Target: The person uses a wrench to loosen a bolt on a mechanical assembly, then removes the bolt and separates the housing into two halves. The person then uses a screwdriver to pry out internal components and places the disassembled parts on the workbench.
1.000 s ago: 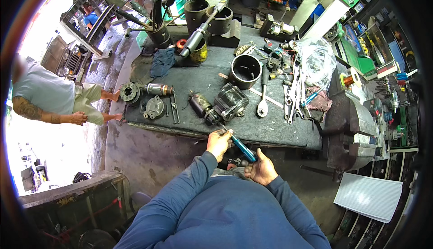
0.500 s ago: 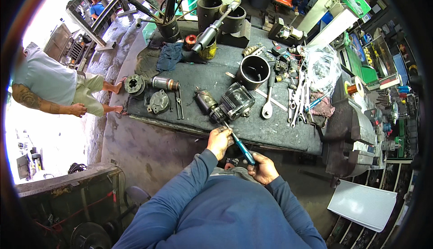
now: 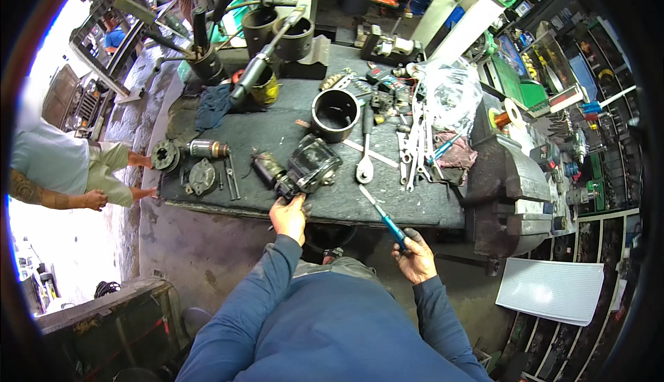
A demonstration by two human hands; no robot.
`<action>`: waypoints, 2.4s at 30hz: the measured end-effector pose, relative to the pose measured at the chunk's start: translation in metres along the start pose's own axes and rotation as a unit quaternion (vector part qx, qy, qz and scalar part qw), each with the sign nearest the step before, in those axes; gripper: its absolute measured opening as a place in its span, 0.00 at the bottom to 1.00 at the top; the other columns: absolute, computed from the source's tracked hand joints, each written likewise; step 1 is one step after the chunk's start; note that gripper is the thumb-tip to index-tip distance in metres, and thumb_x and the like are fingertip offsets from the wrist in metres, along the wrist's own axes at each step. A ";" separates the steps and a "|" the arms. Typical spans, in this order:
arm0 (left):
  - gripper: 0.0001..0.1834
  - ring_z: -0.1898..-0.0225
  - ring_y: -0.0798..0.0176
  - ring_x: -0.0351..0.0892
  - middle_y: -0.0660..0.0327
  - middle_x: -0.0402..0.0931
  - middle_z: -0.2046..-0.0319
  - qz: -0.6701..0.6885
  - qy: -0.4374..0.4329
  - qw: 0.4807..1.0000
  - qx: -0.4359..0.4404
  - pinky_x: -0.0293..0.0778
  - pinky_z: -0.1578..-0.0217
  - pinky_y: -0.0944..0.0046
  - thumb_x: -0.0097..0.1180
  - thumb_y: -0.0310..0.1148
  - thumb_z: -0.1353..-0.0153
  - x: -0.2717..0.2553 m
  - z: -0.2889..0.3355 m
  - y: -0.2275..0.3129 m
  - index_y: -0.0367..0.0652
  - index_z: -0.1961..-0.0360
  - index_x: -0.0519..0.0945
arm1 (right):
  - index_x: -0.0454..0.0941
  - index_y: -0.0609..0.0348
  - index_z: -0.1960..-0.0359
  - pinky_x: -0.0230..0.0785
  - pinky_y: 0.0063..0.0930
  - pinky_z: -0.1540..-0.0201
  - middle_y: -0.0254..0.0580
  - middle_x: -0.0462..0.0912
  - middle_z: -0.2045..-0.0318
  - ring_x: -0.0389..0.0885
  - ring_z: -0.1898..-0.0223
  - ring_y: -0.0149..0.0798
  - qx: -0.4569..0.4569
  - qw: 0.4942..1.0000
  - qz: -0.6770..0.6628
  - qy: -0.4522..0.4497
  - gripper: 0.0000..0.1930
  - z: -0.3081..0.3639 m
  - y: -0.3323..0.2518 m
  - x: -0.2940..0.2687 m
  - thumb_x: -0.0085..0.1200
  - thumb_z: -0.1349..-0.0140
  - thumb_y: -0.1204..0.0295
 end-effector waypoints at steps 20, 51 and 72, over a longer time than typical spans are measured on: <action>0.09 0.79 0.69 0.81 0.63 0.82 0.72 -0.096 0.056 0.994 0.007 0.76 0.80 0.68 0.66 0.34 0.29 0.008 0.047 -0.025 0.39 0.62 0.82 | 0.83 0.65 0.50 0.76 0.36 0.50 0.46 0.82 0.58 0.84 0.58 0.44 -0.286 0.762 0.582 -0.005 0.13 -0.057 -0.062 0.038 0.65 0.36 0.76; 0.55 0.52 0.29 0.86 0.26 0.82 0.57 -0.496 0.006 0.858 0.135 0.80 0.47 0.44 0.71 0.58 0.41 -0.014 -0.071 0.135 0.22 0.34 0.56 | 0.58 0.60 0.24 0.59 0.54 0.24 0.71 0.62 0.28 0.60 0.25 0.69 -0.320 0.562 0.746 -0.159 0.65 -0.056 -0.009 0.298 0.85 0.62 0.50; 0.37 0.58 0.62 0.84 0.53 0.82 0.53 -0.274 -0.107 0.953 0.067 0.83 0.58 0.61 0.71 0.30 0.41 0.002 -0.117 0.157 0.27 0.34 0.68 | 0.68 0.51 0.28 0.62 0.56 0.27 0.68 0.62 0.30 0.63 0.29 0.69 -0.328 0.576 0.728 -0.174 0.53 -0.075 0.000 0.287 0.79 0.62 0.62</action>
Point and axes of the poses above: each hand's wrist, its own z-axis away from the middle knuckle, its own x-axis out of the palm, y = z × x, the point moved 5 cm from there along -z, towards the middle knuckle
